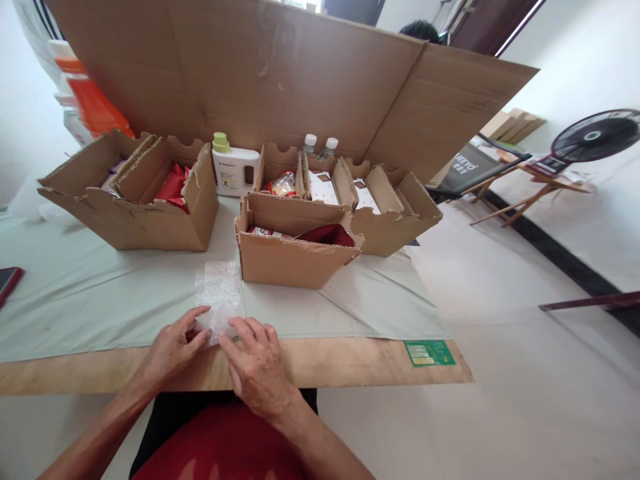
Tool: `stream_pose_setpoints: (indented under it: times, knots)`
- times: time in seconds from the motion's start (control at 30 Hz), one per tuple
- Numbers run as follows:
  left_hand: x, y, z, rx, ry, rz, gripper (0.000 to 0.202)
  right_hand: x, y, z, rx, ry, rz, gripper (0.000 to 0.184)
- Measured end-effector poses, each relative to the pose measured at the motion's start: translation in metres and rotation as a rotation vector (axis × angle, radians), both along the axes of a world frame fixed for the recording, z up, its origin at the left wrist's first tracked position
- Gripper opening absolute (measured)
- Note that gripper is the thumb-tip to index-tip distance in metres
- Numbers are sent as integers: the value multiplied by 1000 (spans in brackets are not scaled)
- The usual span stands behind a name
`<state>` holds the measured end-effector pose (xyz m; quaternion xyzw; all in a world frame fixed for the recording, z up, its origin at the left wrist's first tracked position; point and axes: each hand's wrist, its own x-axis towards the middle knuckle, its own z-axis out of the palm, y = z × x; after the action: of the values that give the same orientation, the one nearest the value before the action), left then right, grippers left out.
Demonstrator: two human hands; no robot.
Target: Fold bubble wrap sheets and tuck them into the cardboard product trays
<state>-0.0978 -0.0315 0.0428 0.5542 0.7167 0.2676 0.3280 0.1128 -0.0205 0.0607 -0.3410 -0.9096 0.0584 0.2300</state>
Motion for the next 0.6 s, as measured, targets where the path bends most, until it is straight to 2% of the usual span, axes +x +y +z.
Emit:
stream_pose_setpoints:
  times: [0.07,0.13,0.23,0.3,0.37,0.43,0.6]
  knots:
    - [-1,-1,1,1,-4,2,60,4,-1,7,-18,33,34,47]
    - [-1,-4,1,17,-17,8,62,7,3,9,-100,86,30,57]
    - [0,-8,3,42,-41,6,63,7,17,-3,-381,249,-91,72]
    - [0,-10,4,33,-52,14,68,3,26,-15,-621,353,-146,64]
    - [0,-11,5,28,-76,18,75,-2,32,-25,-784,412,-169,49]
    - [0,-10,5,33,-102,5,80,-7,33,-30,-818,427,-204,41]
    - [5,-5,2,-29,-14,17,73,-15,31,-34,-682,342,-280,46]
